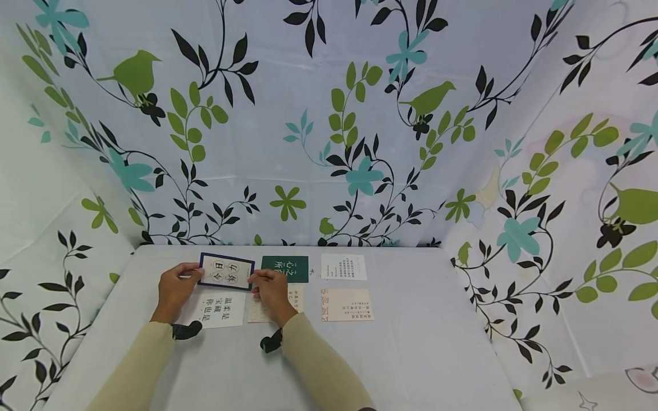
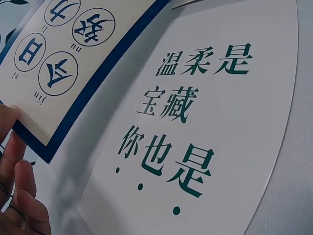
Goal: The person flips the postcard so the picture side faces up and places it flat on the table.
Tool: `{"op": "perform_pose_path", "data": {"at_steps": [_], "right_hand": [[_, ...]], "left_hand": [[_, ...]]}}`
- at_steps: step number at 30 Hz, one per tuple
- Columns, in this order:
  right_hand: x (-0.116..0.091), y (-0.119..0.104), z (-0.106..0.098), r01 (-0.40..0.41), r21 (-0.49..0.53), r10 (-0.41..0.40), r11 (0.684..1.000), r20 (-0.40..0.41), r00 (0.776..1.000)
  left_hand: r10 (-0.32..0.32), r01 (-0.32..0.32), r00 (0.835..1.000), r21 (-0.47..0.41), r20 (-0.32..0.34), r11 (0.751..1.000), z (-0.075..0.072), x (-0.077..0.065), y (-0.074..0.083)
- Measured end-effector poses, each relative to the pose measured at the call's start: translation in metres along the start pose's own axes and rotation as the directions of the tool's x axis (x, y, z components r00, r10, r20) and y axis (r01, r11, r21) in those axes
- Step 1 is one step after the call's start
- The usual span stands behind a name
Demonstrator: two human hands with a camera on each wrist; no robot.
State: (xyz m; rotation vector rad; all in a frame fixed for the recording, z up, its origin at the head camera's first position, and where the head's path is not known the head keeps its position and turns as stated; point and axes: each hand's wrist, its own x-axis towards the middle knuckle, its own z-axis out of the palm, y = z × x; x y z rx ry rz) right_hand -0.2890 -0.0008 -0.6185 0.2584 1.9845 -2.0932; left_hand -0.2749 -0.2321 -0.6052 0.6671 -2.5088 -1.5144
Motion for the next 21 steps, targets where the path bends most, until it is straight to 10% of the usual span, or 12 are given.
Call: {"op": "perform_pose_path", "data": {"at_steps": [21], "right_hand": [[0.0, 0.0041, 0.0001, -0.02, -0.026, 0.019, 0.999, -0.026, 0.999]], "left_hand": [[-0.036, 0.035, 0.999, -0.032, -0.024, 0.999, 0.0027, -0.0037, -0.0065]]}}
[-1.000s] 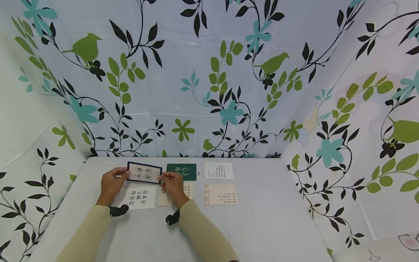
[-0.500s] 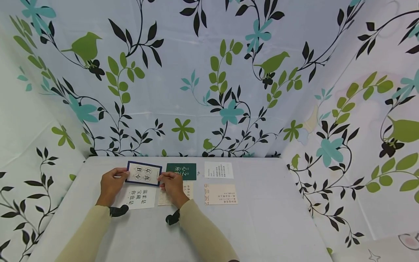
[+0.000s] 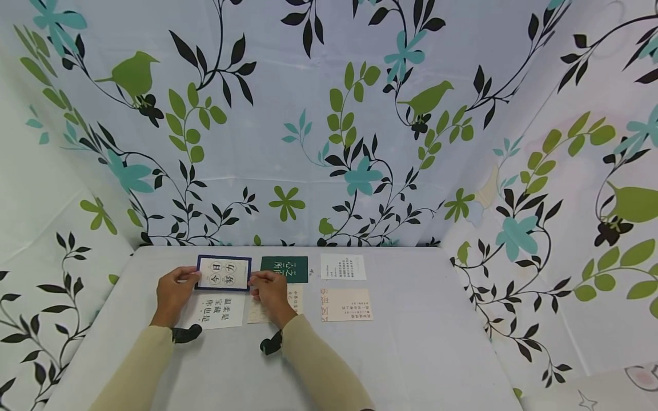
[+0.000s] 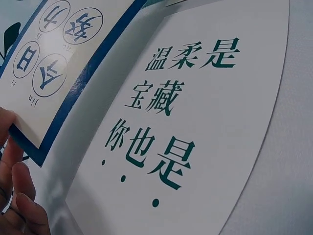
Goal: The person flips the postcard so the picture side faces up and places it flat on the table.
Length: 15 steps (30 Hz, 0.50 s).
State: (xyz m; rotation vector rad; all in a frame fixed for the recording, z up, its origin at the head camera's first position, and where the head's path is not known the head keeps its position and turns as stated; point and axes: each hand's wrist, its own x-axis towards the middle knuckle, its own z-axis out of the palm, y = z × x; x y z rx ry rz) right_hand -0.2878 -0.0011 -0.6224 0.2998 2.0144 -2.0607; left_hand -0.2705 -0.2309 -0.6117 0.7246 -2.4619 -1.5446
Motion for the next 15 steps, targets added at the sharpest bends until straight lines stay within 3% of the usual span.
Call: {"op": "perform_pose_path", "data": {"at_steps": [7, 15], "right_hand": [[0.0013, 0.0024, -0.0006, 0.013, 0.017, -0.013, 1.0, 0.0, 1.0], [0.0013, 0.0015, -0.0025, 0.008, 0.03, -0.008, 1.0, 0.0, 1.0]], "left_hand": [[-0.01, 0.011, 0.999, 0.014, -0.051, 1.0, 0.002, -0.0002, -0.0074], [0.015, -0.014, 0.998, 0.022, -0.053, 1.0, 0.0033, -0.0008, -0.0057]]}}
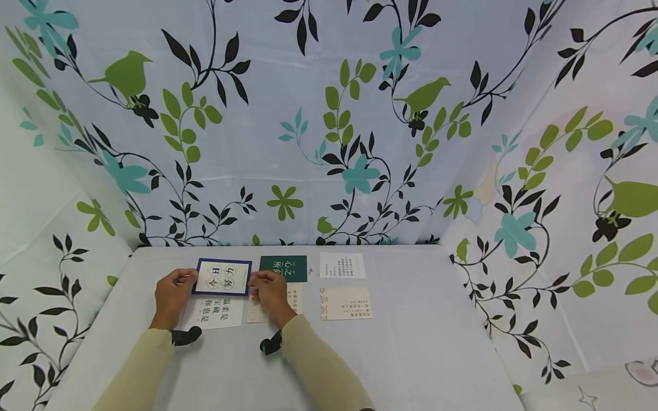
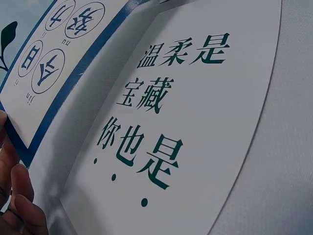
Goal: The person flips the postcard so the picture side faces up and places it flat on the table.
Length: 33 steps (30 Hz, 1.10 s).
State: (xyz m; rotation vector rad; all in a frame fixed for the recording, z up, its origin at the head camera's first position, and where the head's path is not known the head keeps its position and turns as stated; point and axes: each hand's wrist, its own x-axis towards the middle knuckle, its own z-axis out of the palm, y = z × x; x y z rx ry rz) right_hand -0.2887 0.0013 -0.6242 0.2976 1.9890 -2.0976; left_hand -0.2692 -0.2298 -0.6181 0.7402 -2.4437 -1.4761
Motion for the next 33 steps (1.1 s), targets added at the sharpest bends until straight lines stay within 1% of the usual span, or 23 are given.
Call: {"op": "perform_pose_path", "data": {"at_steps": [8, 13, 15, 22, 28, 33], "right_hand": [[-0.0018, 0.0009, 0.0002, 0.015, -0.008, -0.015, 1.0, -0.008, 1.0], [-0.0036, 0.0006, 0.0022, 0.043, -0.06, -0.044, 0.997, -0.02, 0.999], [-0.0045, -0.0003, 0.0028, 0.047, -0.073, -0.049, 0.996, -0.027, 0.998], [-0.0056, -0.0028, 0.0037, 0.075, -0.071, -0.078, 0.995, -0.037, 0.996], [-0.0052, -0.003, 0.0051, 0.067, -0.061, -0.069, 0.996, -0.042, 0.997], [-0.0062, -0.0045, 0.0049, 0.058, -0.06, -0.059, 0.997, -0.022, 0.998]], "left_hand": [[0.019, -0.019, 1.0, 0.034, -0.012, 0.999, -0.0013, -0.0008, 0.0011], [0.044, -0.043, 0.999, 0.049, -0.026, 0.998, -0.0031, -0.0022, 0.0024], [0.043, -0.041, 0.999, 0.049, -0.03, 0.998, -0.0037, -0.0023, 0.0029], [0.009, -0.008, 1.0, 0.038, -0.024, 0.999, -0.005, -0.0025, 0.0054], [0.004, -0.004, 1.0, 0.023, -0.016, 1.0, -0.0053, -0.003, 0.0058], [0.011, -0.011, 1.0, 0.018, 0.02, 1.0, -0.0073, -0.0022, 0.0042]]}}
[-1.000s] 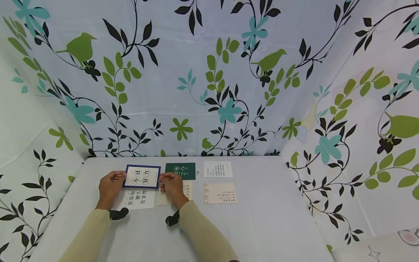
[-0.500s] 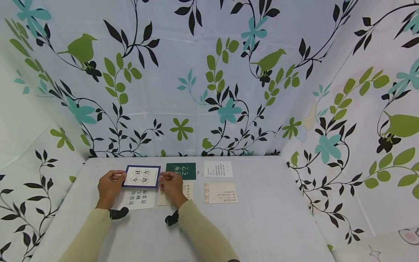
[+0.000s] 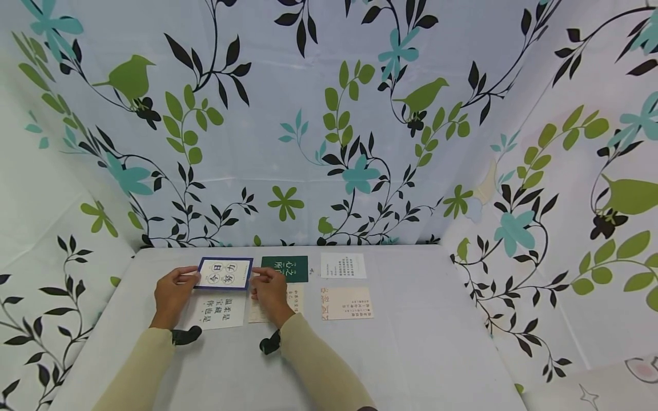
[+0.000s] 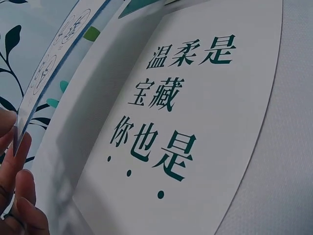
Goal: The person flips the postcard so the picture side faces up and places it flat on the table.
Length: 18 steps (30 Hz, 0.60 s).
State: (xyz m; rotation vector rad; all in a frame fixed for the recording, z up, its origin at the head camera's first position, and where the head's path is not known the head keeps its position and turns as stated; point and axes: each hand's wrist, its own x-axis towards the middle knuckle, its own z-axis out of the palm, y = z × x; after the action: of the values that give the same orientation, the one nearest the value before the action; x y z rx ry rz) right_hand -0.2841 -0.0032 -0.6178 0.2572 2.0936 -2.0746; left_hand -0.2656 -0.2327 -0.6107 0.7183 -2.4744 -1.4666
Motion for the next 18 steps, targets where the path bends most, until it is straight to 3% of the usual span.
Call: {"op": "perform_pose_path", "data": {"at_steps": [12, 18], "right_hand": [[-0.002, -0.0031, 0.0017, -0.004, -0.033, 0.006, 0.999, 0.042, 0.999], [-0.0006, -0.0024, 0.0021, -0.016, -0.037, 0.017, 0.999, 0.035, 0.999]], "left_hand": [[-0.046, 0.045, 0.989, 0.01, 0.143, 0.999, 0.0015, 0.0046, 0.0], [-0.022, 0.018, 0.98, 0.02, 0.198, 1.0, 0.0019, 0.0052, -0.0007]]}}
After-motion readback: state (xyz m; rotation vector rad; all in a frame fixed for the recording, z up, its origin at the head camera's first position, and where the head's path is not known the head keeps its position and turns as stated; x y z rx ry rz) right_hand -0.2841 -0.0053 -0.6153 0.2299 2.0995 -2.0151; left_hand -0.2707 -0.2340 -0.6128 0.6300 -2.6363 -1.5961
